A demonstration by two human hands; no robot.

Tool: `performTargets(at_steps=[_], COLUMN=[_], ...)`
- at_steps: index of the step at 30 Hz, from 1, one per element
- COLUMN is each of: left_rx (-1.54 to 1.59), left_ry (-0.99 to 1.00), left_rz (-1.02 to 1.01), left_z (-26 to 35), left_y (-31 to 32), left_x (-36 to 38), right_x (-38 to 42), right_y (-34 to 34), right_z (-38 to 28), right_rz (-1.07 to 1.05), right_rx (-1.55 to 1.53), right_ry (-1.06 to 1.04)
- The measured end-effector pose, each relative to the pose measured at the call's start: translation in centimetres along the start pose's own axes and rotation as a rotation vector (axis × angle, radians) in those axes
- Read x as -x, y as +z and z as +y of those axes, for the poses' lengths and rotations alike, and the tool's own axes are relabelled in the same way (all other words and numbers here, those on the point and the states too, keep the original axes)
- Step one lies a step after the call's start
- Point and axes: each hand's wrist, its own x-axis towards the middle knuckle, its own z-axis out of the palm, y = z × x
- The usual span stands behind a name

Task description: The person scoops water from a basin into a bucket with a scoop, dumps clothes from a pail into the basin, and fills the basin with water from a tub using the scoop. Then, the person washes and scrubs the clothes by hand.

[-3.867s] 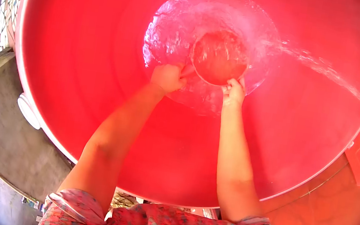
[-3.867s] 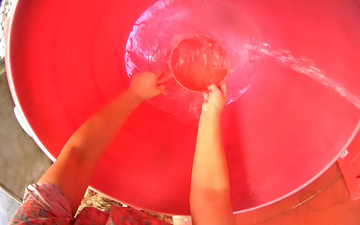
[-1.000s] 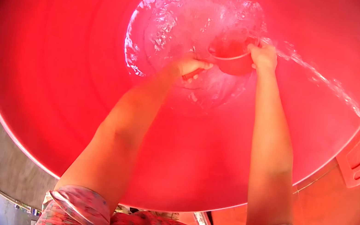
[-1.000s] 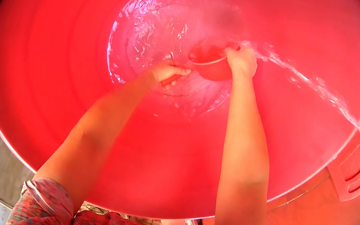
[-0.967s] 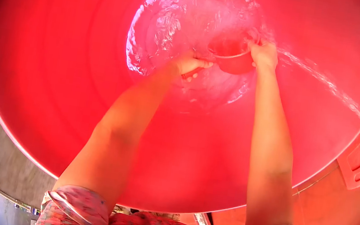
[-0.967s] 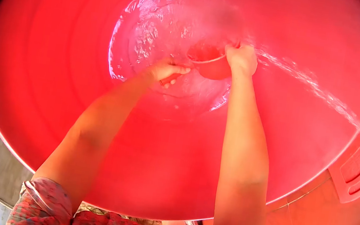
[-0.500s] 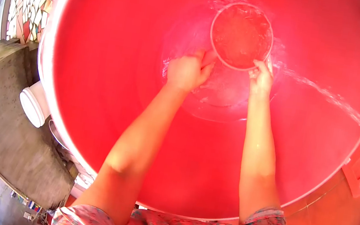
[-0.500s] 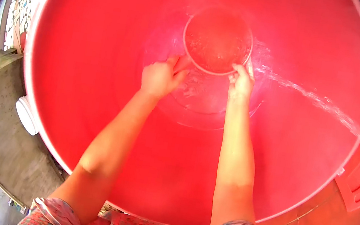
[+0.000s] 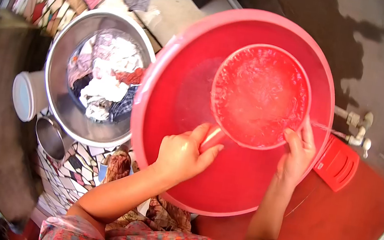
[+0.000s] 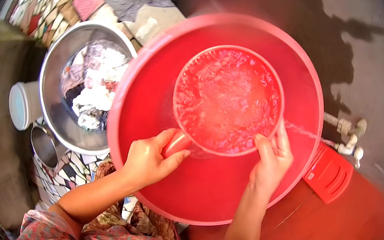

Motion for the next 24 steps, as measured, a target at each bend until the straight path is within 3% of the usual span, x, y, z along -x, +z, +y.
performTargets(at_steps=[7, 13, 15, 17, 21, 23, 24], left_rx=[0.341, 0.68, 0.82, 0.931, 1.235, 1.352, 1.46], left_ry=[-0.162, -0.083, -0.254, -0.288, -0.323, -0.308, -0.291], left_rz=[-0.042, 0.118, -0.102, -0.125, -0.213, -0.228, -0.249], left_z=[-2.4, -8.2, -9.4, -10.6, -12.4, -12.6, -12.6], left_y=[-9.4, -12.5, -14.4, -16.0, -17.3, -18.0, -18.4], left_x=[5.6, 6.6, 6.7, 6.9, 7.1, 7.1, 7.0], right_x=[5.2, 7.9, 8.6, 9.7, 11.5, 13.2, 13.6], right_y=[11.0, 21.6, 24.3, 26.9, 30.5, 32.1, 32.5], right_z=[-8.1, -9.9, -9.8, -9.7, -10.0, -10.5, -10.8], right_rz=[-0.268, -0.41, -0.438, -0.426, -0.507, -0.462, -0.489], right_rx=[0.39, 0.748, 0.832, 1.025, 1.012, 1.037, 1.05], right_ry=[-0.265, -0.453, -0.499, -0.644, -0.896, -0.859, -1.011])
